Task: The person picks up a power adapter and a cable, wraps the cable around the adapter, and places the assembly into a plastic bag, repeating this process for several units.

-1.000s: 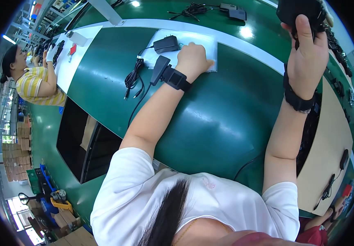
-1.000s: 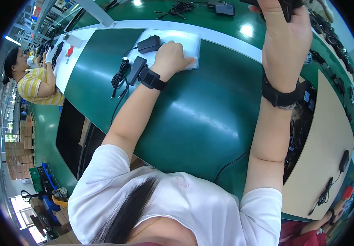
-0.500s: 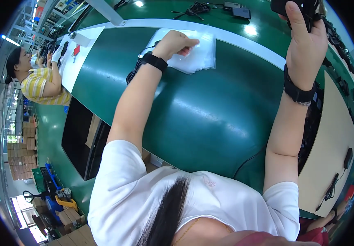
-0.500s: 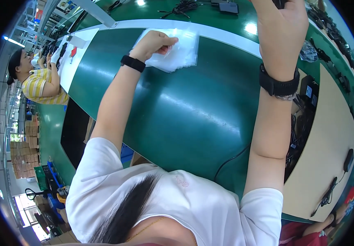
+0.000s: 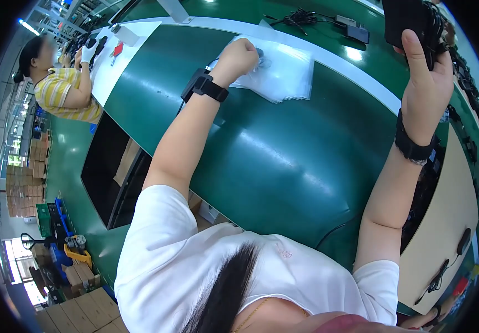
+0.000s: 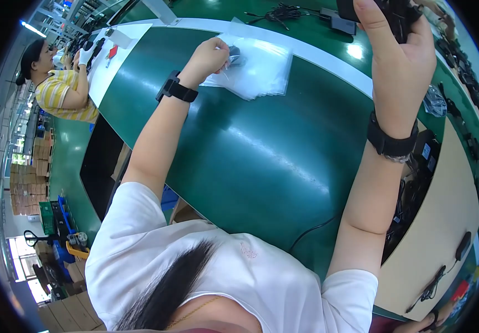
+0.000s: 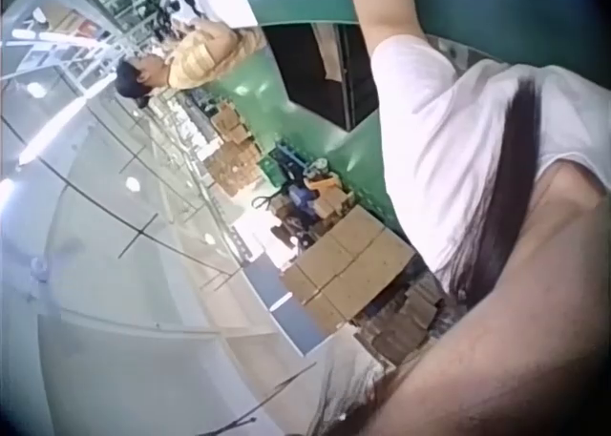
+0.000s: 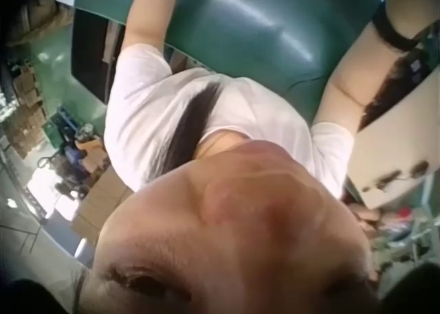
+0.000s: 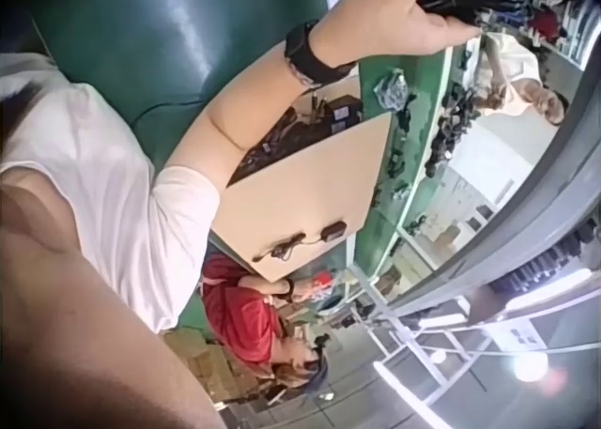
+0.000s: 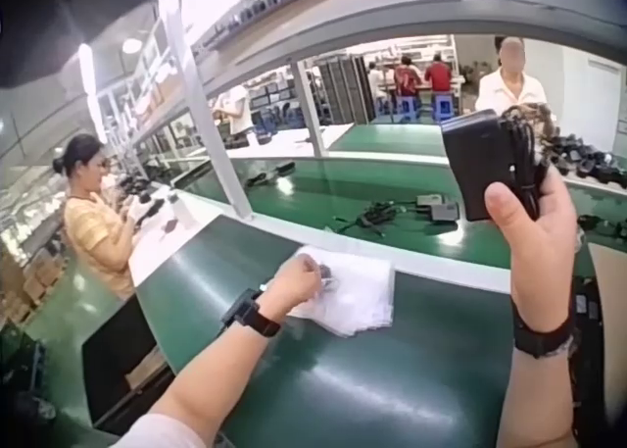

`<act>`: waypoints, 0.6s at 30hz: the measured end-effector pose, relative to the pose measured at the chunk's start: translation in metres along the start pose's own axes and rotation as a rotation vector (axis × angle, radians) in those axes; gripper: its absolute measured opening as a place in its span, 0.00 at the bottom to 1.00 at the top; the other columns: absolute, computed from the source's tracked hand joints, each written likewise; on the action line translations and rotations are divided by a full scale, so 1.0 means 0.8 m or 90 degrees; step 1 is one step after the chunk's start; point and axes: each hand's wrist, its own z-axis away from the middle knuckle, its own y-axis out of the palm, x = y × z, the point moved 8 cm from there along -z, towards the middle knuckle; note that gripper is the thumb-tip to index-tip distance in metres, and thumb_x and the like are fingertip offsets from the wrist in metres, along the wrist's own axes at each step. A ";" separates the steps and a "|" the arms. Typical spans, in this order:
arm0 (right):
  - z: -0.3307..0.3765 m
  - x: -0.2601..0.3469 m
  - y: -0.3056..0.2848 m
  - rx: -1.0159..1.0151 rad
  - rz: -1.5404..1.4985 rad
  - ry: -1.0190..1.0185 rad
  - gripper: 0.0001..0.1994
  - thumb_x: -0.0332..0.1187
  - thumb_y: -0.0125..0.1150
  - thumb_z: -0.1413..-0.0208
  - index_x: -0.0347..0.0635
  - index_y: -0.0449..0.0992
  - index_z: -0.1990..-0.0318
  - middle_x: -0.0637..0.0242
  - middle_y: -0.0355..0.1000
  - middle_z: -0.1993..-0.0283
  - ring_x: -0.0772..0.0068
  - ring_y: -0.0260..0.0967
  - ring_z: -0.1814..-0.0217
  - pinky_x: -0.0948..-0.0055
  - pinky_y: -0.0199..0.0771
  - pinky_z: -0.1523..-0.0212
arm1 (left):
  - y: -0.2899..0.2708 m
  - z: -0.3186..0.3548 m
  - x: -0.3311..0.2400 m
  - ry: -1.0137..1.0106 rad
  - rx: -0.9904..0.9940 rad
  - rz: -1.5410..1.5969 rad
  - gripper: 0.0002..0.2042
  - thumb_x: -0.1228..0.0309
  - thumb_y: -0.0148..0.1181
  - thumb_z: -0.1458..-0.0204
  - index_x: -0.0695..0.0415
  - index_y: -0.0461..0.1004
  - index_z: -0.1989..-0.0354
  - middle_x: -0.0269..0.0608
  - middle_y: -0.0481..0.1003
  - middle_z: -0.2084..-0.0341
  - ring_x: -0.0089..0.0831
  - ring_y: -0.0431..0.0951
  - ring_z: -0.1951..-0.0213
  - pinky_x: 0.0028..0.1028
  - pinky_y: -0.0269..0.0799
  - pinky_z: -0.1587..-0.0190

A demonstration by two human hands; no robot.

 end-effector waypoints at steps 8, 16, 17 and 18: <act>0.004 -0.004 0.004 -0.004 -0.011 0.035 0.18 0.44 0.63 0.52 0.37 0.73 0.63 0.68 0.73 0.67 0.77 0.69 0.64 0.81 0.64 0.59 | -0.005 0.000 0.015 -0.063 0.018 0.194 0.10 0.71 0.49 0.55 0.65 0.72 0.79 0.41 0.71 0.84 0.26 0.70 0.82 0.23 0.67 0.79; 0.003 -0.003 0.001 0.016 0.007 0.034 0.18 0.42 0.62 0.51 0.36 0.73 0.62 0.66 0.72 0.65 0.75 0.69 0.63 0.80 0.67 0.59 | -0.001 0.011 -0.012 -0.001 0.109 0.032 0.09 0.71 0.62 0.61 0.63 0.72 0.85 0.37 0.70 0.87 0.23 0.67 0.83 0.22 0.63 0.79; 0.003 -0.004 0.004 0.029 -0.025 0.048 0.18 0.42 0.62 0.51 0.36 0.72 0.61 0.65 0.72 0.64 0.75 0.69 0.62 0.80 0.68 0.60 | -0.003 0.010 -0.017 0.024 0.099 0.004 0.11 0.69 0.65 0.62 0.62 0.71 0.86 0.36 0.69 0.88 0.23 0.66 0.83 0.22 0.63 0.79; 0.003 -0.007 0.010 0.028 -0.028 0.047 0.18 0.42 0.62 0.51 0.36 0.72 0.61 0.65 0.72 0.64 0.75 0.69 0.62 0.80 0.68 0.60 | -0.005 0.009 -0.016 0.025 0.095 0.003 0.11 0.69 0.65 0.62 0.62 0.71 0.86 0.36 0.69 0.88 0.23 0.66 0.83 0.22 0.63 0.79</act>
